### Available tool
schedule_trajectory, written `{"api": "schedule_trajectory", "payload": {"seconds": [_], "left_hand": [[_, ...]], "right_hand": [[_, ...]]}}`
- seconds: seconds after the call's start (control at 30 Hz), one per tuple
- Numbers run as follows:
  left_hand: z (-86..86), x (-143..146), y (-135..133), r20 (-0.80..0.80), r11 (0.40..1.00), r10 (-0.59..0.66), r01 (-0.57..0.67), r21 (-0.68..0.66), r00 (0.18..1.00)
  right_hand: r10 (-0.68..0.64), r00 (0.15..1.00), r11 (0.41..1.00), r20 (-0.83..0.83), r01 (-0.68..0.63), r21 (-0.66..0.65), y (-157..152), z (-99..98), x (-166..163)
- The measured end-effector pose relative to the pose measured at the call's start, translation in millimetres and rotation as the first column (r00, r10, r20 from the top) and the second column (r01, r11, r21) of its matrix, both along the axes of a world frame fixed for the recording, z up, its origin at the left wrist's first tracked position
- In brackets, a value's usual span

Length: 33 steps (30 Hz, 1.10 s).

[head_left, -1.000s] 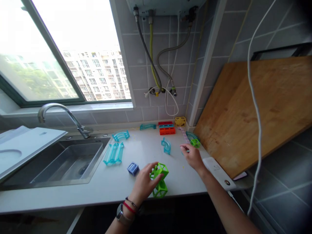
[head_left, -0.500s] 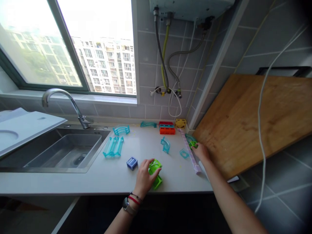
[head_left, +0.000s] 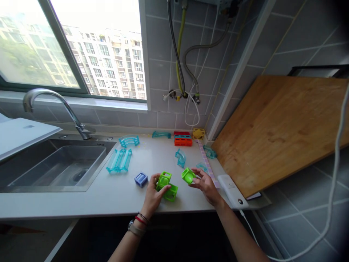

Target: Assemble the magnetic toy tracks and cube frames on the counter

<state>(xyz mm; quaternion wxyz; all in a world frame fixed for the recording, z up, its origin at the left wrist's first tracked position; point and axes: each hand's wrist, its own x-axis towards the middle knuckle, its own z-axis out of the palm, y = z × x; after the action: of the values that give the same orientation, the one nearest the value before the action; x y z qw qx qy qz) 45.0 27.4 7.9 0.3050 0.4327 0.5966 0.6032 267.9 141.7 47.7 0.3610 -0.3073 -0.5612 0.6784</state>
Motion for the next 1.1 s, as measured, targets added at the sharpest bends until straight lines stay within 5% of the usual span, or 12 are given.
{"api": "schedule_trajectory", "payload": {"seconds": [0.2,0.4,0.47,0.53,0.67,0.8,0.93,1.1], "left_hand": [[-1.7,1,-3,0.067,0.995,-0.100,0.099,0.023,0.993],[-2.8,3,-3,0.128,0.989,-0.144,0.138,0.054,0.981],[-2.9,4,-3,0.139,0.990,-0.139,0.133,0.050,0.981],[-2.9,3,-4,0.156,0.990,-0.140,0.136,0.037,0.978],[-2.5,3,-4,0.173,0.991,-0.136,0.133,0.027,0.975],[-2.5,3,-4,0.181,0.990,-0.139,0.135,0.032,0.974],[-2.5,3,-4,0.188,0.991,-0.137,0.134,0.031,0.973],[-2.4,2,-3,0.187,0.990,-0.138,0.134,0.036,0.973]], "right_hand": [[0.064,0.987,0.977,-0.145,-0.091,-0.192,-24,-4.9,-14],[0.044,0.992,0.983,-0.116,-0.064,-0.169,-24,-5.1,-15],[0.000,0.999,0.997,-0.038,-0.003,-0.071,-18,-10.3,-13],[-0.102,0.989,0.983,0.103,0.085,0.161,-9,-19.2,-9],[-0.287,0.897,0.766,0.338,0.003,0.643,2,-37.8,3],[-0.298,0.861,0.660,0.412,-0.126,0.741,-3,-43.6,12],[-0.253,0.870,0.680,0.422,-0.150,0.718,-10,-42.2,15],[-0.233,0.914,0.785,0.331,-0.024,0.619,-6,-40.6,9]]}}
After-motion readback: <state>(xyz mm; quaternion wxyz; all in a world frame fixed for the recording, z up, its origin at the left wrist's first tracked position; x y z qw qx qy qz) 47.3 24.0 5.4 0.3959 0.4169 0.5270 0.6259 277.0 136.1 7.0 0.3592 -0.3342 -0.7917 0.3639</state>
